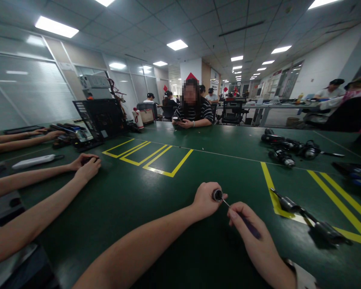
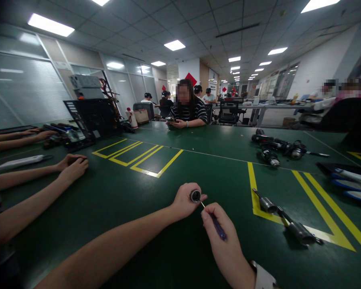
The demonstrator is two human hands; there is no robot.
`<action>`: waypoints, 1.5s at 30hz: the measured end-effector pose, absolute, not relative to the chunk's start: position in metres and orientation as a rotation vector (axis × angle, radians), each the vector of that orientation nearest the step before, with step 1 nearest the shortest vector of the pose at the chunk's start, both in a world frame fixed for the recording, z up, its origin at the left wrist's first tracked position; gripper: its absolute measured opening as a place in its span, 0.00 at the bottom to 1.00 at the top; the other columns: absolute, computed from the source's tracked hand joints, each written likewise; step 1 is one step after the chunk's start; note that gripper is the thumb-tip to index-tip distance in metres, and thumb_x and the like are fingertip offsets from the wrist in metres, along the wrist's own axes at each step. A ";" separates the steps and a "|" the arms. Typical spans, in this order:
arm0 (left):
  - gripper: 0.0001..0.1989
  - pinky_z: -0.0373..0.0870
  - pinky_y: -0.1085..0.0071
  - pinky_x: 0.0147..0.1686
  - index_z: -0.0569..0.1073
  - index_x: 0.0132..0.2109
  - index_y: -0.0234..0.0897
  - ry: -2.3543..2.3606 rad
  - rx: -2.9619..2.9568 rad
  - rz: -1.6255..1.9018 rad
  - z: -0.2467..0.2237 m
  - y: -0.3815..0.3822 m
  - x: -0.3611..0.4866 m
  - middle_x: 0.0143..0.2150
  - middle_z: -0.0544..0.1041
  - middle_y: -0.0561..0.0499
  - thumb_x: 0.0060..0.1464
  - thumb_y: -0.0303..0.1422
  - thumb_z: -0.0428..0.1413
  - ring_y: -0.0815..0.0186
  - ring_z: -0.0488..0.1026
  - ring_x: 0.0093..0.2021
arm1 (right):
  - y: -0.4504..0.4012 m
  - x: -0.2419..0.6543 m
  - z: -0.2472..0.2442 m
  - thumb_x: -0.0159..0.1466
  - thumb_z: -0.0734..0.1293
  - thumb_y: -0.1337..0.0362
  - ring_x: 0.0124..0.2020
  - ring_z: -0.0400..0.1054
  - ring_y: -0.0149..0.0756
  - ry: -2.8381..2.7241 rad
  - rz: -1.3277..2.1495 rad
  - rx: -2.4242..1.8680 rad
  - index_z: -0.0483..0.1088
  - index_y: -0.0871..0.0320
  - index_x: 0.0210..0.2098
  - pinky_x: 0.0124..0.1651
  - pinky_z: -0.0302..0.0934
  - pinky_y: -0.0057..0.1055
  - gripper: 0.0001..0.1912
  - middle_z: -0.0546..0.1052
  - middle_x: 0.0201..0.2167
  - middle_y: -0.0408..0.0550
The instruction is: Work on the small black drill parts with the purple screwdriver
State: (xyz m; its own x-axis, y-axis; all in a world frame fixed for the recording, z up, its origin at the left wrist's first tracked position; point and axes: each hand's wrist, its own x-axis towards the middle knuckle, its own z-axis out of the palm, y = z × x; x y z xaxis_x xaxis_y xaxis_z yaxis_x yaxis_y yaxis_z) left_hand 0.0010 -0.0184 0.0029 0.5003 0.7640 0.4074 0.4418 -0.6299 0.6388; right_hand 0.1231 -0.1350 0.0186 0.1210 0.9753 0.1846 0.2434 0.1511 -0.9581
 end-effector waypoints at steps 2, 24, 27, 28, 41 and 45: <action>0.10 0.58 0.74 0.26 0.66 0.27 0.36 0.976 2.251 0.951 0.002 -0.018 0.001 0.24 0.67 0.57 0.48 0.36 0.58 0.72 0.63 0.25 | -0.134 0.123 0.019 0.61 0.61 0.54 0.27 0.63 0.35 -1.332 0.860 -1.323 0.68 0.54 0.28 0.29 0.56 0.30 0.12 0.67 0.23 0.41; 0.07 0.62 0.74 0.30 0.69 0.31 0.35 0.761 2.350 0.805 0.004 -0.016 0.002 0.28 0.70 0.55 0.46 0.32 0.59 0.70 0.67 0.29 | -0.123 0.138 0.024 0.60 0.62 0.51 0.27 0.64 0.39 -1.316 0.665 -1.386 0.70 0.53 0.27 0.29 0.57 0.34 0.14 0.71 0.24 0.44; 0.08 0.61 0.74 0.30 0.68 0.30 0.35 0.755 2.375 0.779 0.002 -0.015 0.001 0.26 0.69 0.56 0.46 0.34 0.59 0.71 0.66 0.27 | -0.121 0.138 0.026 0.59 0.64 0.55 0.33 0.66 0.42 -1.435 0.528 -1.311 0.72 0.52 0.26 0.37 0.57 0.38 0.10 0.74 0.28 0.46; 0.08 0.61 0.74 0.30 0.69 0.30 0.35 0.748 2.395 0.769 0.001 -0.015 0.001 0.26 0.69 0.56 0.46 0.34 0.59 0.71 0.66 0.27 | -0.121 0.139 0.026 0.59 0.64 0.56 0.35 0.66 0.43 -1.456 0.489 -1.293 0.72 0.51 0.26 0.41 0.57 0.40 0.09 0.75 0.30 0.46; 0.07 0.61 0.72 0.34 0.68 0.28 0.35 0.799 2.424 0.802 0.005 -0.016 0.000 0.27 0.70 0.55 0.45 0.31 0.59 0.70 0.66 0.28 | -0.109 0.144 0.014 0.54 0.70 0.55 0.37 0.70 0.42 -0.747 1.189 -1.105 0.76 0.56 0.29 0.47 0.61 0.41 0.11 0.78 0.29 0.46; 0.06 0.60 0.73 0.31 0.67 0.27 0.35 0.787 2.342 0.878 0.002 -0.014 0.000 0.26 0.68 0.56 0.43 0.28 0.59 0.70 0.64 0.27 | -0.110 0.141 0.013 0.53 0.71 0.57 0.37 0.70 0.40 -0.675 1.276 -1.013 0.76 0.56 0.29 0.48 0.61 0.40 0.09 0.78 0.29 0.45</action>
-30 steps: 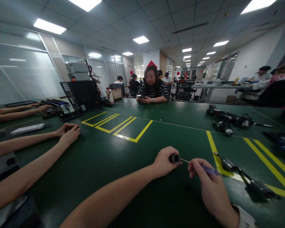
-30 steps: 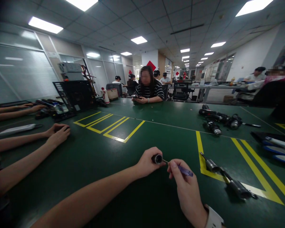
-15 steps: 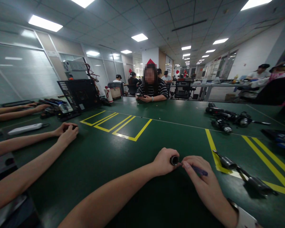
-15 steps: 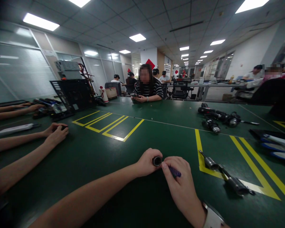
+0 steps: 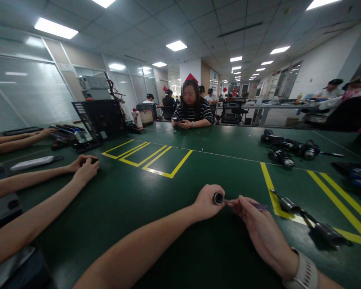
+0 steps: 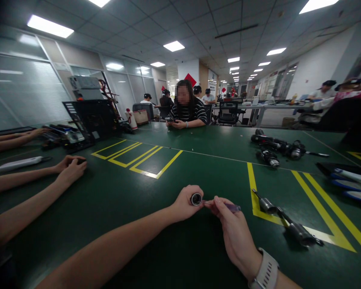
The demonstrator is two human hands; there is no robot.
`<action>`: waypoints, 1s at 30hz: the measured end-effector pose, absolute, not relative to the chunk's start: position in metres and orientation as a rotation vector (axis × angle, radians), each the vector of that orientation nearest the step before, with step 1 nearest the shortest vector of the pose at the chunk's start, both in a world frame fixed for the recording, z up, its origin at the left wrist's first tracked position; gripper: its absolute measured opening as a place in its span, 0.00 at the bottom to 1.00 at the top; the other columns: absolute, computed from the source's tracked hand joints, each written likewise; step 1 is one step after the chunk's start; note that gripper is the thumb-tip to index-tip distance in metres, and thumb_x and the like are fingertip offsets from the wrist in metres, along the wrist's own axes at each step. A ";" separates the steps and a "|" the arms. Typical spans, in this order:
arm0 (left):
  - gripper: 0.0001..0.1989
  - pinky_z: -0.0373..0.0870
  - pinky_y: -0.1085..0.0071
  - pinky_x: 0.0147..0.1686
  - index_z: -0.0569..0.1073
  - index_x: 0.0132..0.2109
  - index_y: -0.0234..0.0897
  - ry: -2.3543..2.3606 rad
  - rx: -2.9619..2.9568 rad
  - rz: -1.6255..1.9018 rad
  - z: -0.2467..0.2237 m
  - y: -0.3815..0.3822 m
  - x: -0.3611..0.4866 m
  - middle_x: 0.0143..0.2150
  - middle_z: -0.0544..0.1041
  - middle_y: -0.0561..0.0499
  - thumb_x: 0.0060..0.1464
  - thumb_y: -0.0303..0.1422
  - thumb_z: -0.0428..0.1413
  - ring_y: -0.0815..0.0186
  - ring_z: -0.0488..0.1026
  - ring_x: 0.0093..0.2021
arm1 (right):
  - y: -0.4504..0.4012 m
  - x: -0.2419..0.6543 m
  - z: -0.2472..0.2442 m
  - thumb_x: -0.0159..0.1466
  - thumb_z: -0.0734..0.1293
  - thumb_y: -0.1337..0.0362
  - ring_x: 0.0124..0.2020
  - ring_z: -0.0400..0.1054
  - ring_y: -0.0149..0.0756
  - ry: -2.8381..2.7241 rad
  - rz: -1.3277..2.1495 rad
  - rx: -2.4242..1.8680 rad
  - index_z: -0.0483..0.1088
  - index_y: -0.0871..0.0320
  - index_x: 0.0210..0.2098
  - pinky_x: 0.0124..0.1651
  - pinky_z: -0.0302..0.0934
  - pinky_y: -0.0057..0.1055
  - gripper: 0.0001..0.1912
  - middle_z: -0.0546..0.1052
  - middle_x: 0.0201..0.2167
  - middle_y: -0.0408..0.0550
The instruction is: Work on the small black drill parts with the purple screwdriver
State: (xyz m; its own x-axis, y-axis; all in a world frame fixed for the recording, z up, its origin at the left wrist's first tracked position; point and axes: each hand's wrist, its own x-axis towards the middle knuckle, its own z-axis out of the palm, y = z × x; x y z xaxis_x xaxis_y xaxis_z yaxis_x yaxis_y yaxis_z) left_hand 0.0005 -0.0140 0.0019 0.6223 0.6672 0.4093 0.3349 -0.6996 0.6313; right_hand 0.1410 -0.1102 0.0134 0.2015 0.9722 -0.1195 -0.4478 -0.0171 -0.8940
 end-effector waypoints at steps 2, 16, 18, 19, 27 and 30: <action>0.07 0.60 0.74 0.30 0.66 0.26 0.35 0.769 2.305 0.920 0.001 -0.014 0.001 0.25 0.67 0.56 0.43 0.28 0.59 0.70 0.64 0.27 | -0.111 0.140 0.015 0.53 0.71 0.56 0.38 0.70 0.41 -0.661 1.286 -1.007 0.76 0.56 0.29 0.47 0.61 0.41 0.10 0.78 0.30 0.45; 0.09 0.61 0.73 0.32 0.67 0.27 0.34 0.839 2.254 0.988 -0.002 -0.013 0.002 0.26 0.69 0.55 0.48 0.35 0.58 0.71 0.65 0.27 | -0.119 0.135 0.004 0.55 0.70 0.55 0.46 0.68 0.46 -0.959 0.996 -1.150 0.77 0.54 0.36 0.51 0.60 0.44 0.13 0.78 0.40 0.49; 0.08 0.61 0.71 0.35 0.67 0.27 0.35 0.883 2.315 0.993 -0.003 -0.013 0.002 0.26 0.70 0.55 0.48 0.34 0.58 0.70 0.65 0.28 | -0.119 0.133 0.006 0.55 0.70 0.54 0.45 0.69 0.45 -1.001 0.946 -1.146 0.77 0.53 0.35 0.50 0.61 0.43 0.12 0.79 0.38 0.49; 0.08 0.60 0.70 0.36 0.67 0.27 0.35 0.887 2.343 0.997 -0.003 -0.012 0.002 0.27 0.70 0.55 0.48 0.33 0.58 0.70 0.66 0.28 | -0.119 0.133 0.008 0.54 0.70 0.54 0.44 0.70 0.45 -1.031 0.919 -1.139 0.78 0.53 0.34 0.50 0.61 0.43 0.12 0.79 0.38 0.49; 0.09 0.59 0.71 0.37 0.66 0.28 0.35 0.822 2.366 1.021 -0.002 -0.014 0.001 0.28 0.71 0.55 0.49 0.34 0.57 0.70 0.67 0.29 | -0.121 0.133 0.011 0.54 0.70 0.55 0.45 0.69 0.45 -1.085 0.919 -1.138 0.77 0.52 0.34 0.52 0.60 0.43 0.11 0.78 0.39 0.48; 0.07 0.60 0.71 0.38 0.66 0.29 0.35 0.814 2.356 0.998 -0.001 -0.014 0.000 0.29 0.71 0.55 0.48 0.32 0.58 0.70 0.67 0.30 | -0.120 0.136 0.008 0.55 0.69 0.53 0.44 0.69 0.44 -0.999 0.958 -1.179 0.77 0.53 0.37 0.50 0.60 0.43 0.13 0.78 0.40 0.49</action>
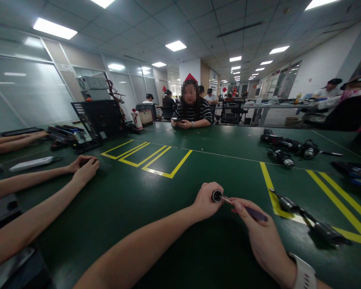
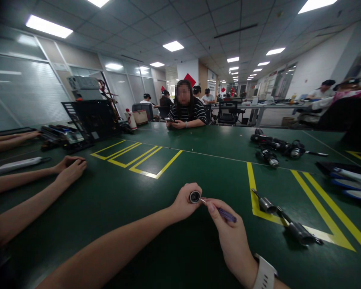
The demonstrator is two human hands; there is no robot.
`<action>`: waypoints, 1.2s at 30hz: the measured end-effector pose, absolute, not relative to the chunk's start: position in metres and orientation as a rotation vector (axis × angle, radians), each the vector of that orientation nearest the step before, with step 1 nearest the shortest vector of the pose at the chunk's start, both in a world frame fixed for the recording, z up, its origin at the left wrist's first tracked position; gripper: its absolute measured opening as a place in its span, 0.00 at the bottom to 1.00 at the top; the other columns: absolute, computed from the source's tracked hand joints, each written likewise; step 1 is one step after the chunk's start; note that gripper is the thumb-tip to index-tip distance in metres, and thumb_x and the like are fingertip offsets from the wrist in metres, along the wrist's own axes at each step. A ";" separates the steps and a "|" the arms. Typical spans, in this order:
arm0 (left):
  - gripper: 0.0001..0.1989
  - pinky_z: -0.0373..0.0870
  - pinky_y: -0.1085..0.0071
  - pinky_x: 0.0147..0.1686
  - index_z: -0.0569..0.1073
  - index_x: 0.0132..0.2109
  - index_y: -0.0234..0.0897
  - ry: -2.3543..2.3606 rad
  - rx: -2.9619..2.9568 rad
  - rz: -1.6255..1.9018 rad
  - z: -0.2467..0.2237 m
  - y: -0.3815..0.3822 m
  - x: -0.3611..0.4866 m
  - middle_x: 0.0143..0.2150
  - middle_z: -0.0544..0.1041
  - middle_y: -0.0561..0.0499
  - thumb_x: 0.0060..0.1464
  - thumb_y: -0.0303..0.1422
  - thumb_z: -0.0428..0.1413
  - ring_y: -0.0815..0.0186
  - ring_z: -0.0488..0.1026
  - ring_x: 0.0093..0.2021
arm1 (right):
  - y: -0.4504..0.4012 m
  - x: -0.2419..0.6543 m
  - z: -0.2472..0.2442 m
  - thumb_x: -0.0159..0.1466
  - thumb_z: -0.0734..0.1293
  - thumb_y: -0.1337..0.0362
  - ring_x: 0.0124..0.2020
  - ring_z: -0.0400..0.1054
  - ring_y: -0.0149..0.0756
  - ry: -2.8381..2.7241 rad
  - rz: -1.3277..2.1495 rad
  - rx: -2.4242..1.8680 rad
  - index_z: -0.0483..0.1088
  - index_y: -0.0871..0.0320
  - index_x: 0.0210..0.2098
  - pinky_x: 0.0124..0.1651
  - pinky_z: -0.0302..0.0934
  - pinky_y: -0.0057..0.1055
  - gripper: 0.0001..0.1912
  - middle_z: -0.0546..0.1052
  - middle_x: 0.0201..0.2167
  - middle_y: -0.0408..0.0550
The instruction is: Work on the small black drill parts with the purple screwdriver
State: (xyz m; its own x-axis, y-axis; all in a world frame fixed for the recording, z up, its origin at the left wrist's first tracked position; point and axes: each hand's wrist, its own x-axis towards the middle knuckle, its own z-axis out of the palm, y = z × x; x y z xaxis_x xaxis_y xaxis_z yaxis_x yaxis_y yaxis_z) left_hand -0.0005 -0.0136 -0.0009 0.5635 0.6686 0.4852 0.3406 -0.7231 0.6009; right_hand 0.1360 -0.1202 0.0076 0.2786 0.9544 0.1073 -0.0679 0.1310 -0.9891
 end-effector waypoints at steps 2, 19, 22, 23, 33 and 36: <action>0.06 0.60 0.71 0.39 0.67 0.29 0.35 0.826 2.358 0.975 -0.001 -0.013 -0.001 0.30 0.72 0.54 0.47 0.30 0.58 0.69 0.67 0.31 | -0.120 0.138 0.006 0.55 0.69 0.52 0.44 0.68 0.44 -0.976 0.960 -1.205 0.77 0.54 0.36 0.49 0.61 0.42 0.14 0.78 0.40 0.49; 0.09 0.62 0.74 0.32 0.67 0.29 0.34 0.680 2.379 0.745 0.004 -0.014 0.001 0.27 0.69 0.55 0.48 0.33 0.59 0.71 0.65 0.28 | -0.110 0.141 0.016 0.47 0.74 0.53 0.36 0.67 0.40 -0.691 1.136 -1.071 0.77 0.57 0.26 0.41 0.59 0.36 0.14 0.77 0.26 0.45; 0.09 0.61 0.75 0.30 0.66 0.28 0.34 0.659 2.350 0.793 0.003 -0.013 0.001 0.26 0.67 0.56 0.47 0.33 0.59 0.72 0.64 0.27 | -0.110 0.140 0.016 0.48 0.74 0.54 0.36 0.68 0.39 -0.649 1.192 -1.021 0.76 0.56 0.25 0.41 0.60 0.35 0.13 0.76 0.26 0.44; 0.09 0.61 0.75 0.30 0.66 0.28 0.34 0.659 2.346 0.796 0.003 -0.013 0.001 0.26 0.67 0.56 0.47 0.33 0.59 0.72 0.64 0.27 | -0.110 0.140 0.015 0.48 0.74 0.54 0.36 0.68 0.39 -0.646 1.196 -1.015 0.76 0.56 0.25 0.41 0.60 0.35 0.12 0.76 0.27 0.44; 0.08 0.62 0.71 0.39 0.68 0.31 0.34 0.724 2.466 0.730 0.004 -0.015 0.001 0.28 0.71 0.55 0.50 0.34 0.57 0.70 0.68 0.30 | -0.113 0.144 0.009 0.53 0.71 0.51 0.39 0.66 0.42 -0.929 0.958 -1.221 0.76 0.55 0.31 0.42 0.58 0.36 0.14 0.77 0.32 0.45; 0.07 0.61 0.69 0.41 0.69 0.32 0.35 0.689 2.507 0.689 0.004 -0.015 0.000 0.30 0.72 0.55 0.50 0.34 0.57 0.70 0.69 0.32 | -0.111 0.144 0.012 0.51 0.71 0.51 0.38 0.67 0.42 -0.903 0.976 -1.194 0.77 0.56 0.28 0.42 0.59 0.37 0.14 0.78 0.30 0.46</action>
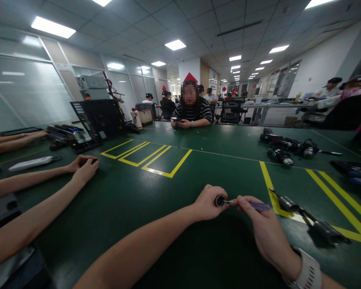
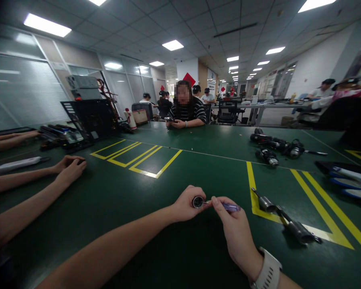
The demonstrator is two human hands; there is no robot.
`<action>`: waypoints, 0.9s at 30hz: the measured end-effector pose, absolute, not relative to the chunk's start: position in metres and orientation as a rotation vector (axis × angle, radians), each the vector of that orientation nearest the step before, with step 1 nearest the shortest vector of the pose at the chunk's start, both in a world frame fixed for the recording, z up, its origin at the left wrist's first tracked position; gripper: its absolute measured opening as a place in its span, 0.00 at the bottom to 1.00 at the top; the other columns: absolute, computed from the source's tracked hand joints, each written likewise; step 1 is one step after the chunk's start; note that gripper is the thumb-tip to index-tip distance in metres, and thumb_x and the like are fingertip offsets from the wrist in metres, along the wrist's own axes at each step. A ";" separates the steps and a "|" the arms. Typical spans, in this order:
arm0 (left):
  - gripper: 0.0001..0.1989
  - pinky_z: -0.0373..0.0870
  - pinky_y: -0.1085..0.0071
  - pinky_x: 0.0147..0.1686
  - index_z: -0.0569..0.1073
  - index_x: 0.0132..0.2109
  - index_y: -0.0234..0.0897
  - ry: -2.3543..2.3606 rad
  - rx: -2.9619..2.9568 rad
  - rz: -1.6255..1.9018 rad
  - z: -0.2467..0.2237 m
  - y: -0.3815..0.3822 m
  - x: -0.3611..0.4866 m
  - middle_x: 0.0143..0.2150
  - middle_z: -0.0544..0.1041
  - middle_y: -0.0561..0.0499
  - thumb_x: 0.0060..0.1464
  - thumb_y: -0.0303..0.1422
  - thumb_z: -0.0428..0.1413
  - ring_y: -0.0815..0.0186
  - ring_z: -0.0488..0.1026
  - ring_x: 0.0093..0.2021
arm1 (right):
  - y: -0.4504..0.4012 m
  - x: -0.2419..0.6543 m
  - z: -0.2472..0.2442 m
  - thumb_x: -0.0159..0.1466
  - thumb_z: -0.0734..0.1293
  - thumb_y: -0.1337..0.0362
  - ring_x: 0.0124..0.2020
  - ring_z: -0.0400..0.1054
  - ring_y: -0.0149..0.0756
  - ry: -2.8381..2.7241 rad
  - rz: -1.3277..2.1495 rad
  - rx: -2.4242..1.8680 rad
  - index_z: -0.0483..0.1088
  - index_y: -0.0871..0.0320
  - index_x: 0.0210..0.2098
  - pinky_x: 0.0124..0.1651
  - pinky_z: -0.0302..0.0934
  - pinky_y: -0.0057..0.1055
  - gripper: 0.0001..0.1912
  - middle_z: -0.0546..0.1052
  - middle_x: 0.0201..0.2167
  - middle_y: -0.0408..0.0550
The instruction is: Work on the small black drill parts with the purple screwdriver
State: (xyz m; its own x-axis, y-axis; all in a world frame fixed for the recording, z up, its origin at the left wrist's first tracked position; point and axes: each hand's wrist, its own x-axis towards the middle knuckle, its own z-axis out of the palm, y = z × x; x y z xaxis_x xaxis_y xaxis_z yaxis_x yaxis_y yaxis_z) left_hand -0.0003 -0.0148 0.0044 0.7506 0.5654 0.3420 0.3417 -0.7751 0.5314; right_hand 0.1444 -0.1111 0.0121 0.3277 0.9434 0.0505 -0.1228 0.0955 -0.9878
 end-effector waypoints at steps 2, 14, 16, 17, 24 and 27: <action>0.07 0.61 0.69 0.42 0.68 0.33 0.35 0.671 2.520 0.663 0.005 -0.015 -0.001 0.30 0.72 0.54 0.50 0.33 0.57 0.69 0.69 0.33 | -0.110 0.144 0.015 0.49 0.73 0.52 0.36 0.68 0.42 -0.832 1.009 -1.157 0.77 0.56 0.26 0.42 0.60 0.37 0.14 0.78 0.27 0.46; 0.07 0.61 0.71 0.40 0.68 0.30 0.34 0.690 2.474 0.664 0.007 -0.014 0.002 0.29 0.71 0.55 0.47 0.32 0.59 0.70 0.68 0.31 | -0.111 0.142 0.021 0.47 0.74 0.54 0.34 0.69 0.39 -0.643 1.158 -1.041 0.76 0.57 0.24 0.41 0.62 0.36 0.12 0.78 0.26 0.45; 0.07 0.61 0.71 0.39 0.68 0.30 0.34 0.701 2.474 0.686 0.006 -0.015 0.002 0.29 0.71 0.54 0.47 0.32 0.59 0.70 0.68 0.30 | -0.112 0.141 0.020 0.48 0.74 0.54 0.35 0.69 0.39 -0.678 1.119 -1.059 0.77 0.56 0.25 0.41 0.62 0.36 0.12 0.78 0.26 0.45; 0.07 0.61 0.71 0.39 0.68 0.31 0.34 0.710 2.479 0.689 0.006 -0.015 0.001 0.29 0.71 0.54 0.47 0.32 0.59 0.70 0.68 0.30 | -0.112 0.141 0.018 0.48 0.74 0.54 0.35 0.69 0.40 -0.720 1.084 -1.082 0.77 0.56 0.26 0.42 0.62 0.36 0.12 0.78 0.27 0.45; 0.06 0.61 0.69 0.40 0.69 0.32 0.34 0.682 2.557 0.631 0.007 -0.016 0.001 0.29 0.73 0.54 0.50 0.33 0.57 0.69 0.69 0.32 | -0.114 0.145 0.013 0.53 0.70 0.52 0.39 0.68 0.43 -1.005 0.946 -1.208 0.76 0.55 0.27 0.41 0.60 0.36 0.13 0.78 0.31 0.47; 0.06 0.61 0.69 0.41 0.69 0.33 0.35 0.656 2.577 0.587 0.007 -0.016 0.001 0.30 0.73 0.54 0.50 0.33 0.57 0.68 0.70 0.33 | -0.112 0.145 0.014 0.52 0.71 0.52 0.38 0.68 0.43 -0.945 0.942 -1.193 0.76 0.56 0.26 0.42 0.60 0.37 0.13 0.78 0.29 0.46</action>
State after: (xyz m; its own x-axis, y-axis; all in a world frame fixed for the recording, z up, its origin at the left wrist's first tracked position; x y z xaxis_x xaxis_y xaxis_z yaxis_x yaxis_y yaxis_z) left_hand 0.0009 -0.0158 0.0074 0.7998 0.5242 0.2925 0.3488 -0.8024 0.4842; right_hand 0.1452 -0.1117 0.0145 0.3234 0.9421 0.0882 -0.0850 0.1218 -0.9889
